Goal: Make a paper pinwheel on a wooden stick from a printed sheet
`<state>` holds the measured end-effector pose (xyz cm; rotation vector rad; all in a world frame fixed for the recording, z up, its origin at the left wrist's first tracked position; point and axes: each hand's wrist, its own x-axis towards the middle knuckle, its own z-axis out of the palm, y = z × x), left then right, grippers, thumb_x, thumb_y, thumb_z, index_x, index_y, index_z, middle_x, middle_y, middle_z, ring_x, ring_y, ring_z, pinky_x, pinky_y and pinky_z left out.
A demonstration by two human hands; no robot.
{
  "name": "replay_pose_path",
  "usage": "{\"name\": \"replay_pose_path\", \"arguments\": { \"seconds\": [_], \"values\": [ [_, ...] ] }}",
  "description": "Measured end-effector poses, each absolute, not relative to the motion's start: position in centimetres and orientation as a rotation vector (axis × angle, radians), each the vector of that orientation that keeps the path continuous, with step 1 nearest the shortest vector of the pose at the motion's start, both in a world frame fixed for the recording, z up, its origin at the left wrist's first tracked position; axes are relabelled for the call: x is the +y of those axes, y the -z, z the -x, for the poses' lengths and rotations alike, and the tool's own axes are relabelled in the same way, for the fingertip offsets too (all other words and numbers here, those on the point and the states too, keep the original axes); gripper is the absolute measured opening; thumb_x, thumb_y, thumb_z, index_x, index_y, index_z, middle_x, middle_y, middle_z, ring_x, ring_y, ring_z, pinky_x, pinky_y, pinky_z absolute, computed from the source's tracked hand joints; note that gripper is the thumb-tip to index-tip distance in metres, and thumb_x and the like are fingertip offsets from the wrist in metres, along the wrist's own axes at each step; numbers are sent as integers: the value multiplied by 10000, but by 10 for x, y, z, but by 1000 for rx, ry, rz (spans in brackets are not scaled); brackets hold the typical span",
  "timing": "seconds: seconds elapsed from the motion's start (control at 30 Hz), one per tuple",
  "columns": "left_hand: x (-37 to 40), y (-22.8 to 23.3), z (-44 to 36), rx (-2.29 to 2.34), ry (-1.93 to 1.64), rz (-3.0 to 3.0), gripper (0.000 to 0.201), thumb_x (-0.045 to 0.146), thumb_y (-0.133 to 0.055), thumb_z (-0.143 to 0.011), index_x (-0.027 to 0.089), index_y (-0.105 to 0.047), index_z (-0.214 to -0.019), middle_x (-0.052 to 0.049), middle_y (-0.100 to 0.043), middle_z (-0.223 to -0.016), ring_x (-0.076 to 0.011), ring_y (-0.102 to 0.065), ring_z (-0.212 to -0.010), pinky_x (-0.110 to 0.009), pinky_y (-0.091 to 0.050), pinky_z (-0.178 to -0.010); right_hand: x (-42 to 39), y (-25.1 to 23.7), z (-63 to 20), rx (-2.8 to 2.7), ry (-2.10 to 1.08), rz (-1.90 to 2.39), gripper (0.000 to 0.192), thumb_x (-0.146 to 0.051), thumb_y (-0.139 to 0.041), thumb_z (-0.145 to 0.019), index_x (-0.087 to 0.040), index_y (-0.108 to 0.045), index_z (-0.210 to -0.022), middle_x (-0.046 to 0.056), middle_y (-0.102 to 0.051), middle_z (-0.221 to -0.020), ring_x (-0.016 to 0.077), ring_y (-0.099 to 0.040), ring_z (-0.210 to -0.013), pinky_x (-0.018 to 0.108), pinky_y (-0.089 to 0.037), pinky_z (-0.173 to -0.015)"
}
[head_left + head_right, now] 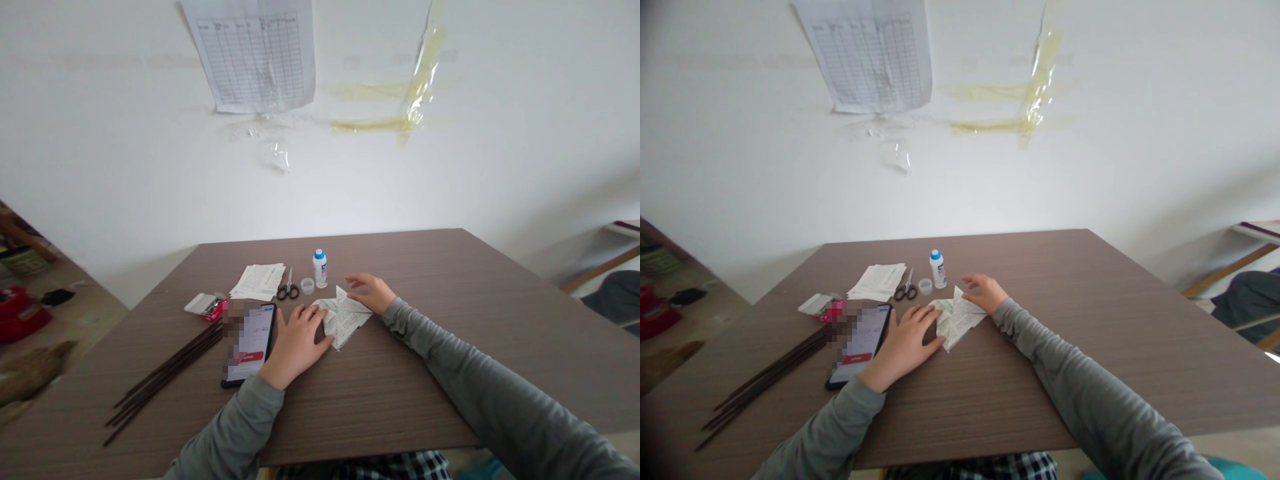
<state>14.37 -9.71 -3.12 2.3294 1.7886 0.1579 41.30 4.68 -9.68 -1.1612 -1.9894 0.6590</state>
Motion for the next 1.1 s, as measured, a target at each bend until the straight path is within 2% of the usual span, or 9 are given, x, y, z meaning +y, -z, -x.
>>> {"name": "replay_pose_path", "arguments": {
  "seconds": [0.07,0.2,0.3,0.4,0.5,0.87,1.1],
  "values": [
    [-98,36,-148,1790,-174,-2347,602,324,-834,-1201,343,-813,-1802,-168,-722,-1949,-551,-590,-1867,-1027,-310,-1528,38,100,-427,-2038,-643,1130,313,-216,-1036,-983,-267,-985,-1288,103,-998,-1271,338,-967,-1142,541,-776,-1159],
    [-98,47,-155,1808,-231,-2354,586,333,-874,-1187,365,-835,-1772,-154,-748,-1925,-538,-611,-1849,-993,-353,-1536,23,102,-445,-2153,-614,1018,204,-317,-1002,-1050,-262,-987,-1246,99,-992,-1160,324,-952,-1056,493,-772,-1078],
    [-98,52,-158,1805,-291,-2360,583,333,-904,-1168,354,-851,-1749,-162,-772,-1894,-544,-640,-1816,-1011,-358,-1523,14,105,-447,-2245,-578,927,126,-337,-958,-1101,-268,-984,-1203,89,-984,-1091,305,-937,-977,466,-758,-1036],
    [-97,53,-158,1811,-311,-2360,583,325,-915,-1160,352,-859,-1740,-163,-790,-1872,-538,-653,-1802,-1011,-354,-1526,6,108,-444,-2335,-509,853,71,-338,-941,-1135,-277,-976,-1137,64,-970,-1026,290,-923,-936,465,-734,-1060],
    [-97,53,-158,1821,-292,-2349,595,329,-915,-1164,333,-850,-1755,-167,-782,-1882,-537,-646,-1807,-1002,-353,-1533,0,111,-440,-2419,-419,807,50,-338,-971,-1127,-288,-975,-1130,54,-967,-1033,295,-922,-985,486,-708,-1107],
    [-96,52,-158,1827,-324,-2359,610,395,-957,-1145,386,-861,-1748,-150,-821,-1814,-524,-669,-1753,-977,-394,-1524,-17,108,-430,-2491,-266,994,267,-498,-1101,-996,-350,-988,-1188,64,-935,-1141,340,-891,-1145,578,-652,-1244],
    [-95,51,-156,1780,-354,-2370,565,447,-932,-1157,365,-895,-1714,-188,-830,-1755,-536,-662,-1713,-1002,-376,-1503,-23,101,-425,-2472,-327,1081,272,-468,-1102,-963,-369,-984,-1187,65,-896,-1156,364,-874,-1166,643,-630,-1305]
  ]
}}
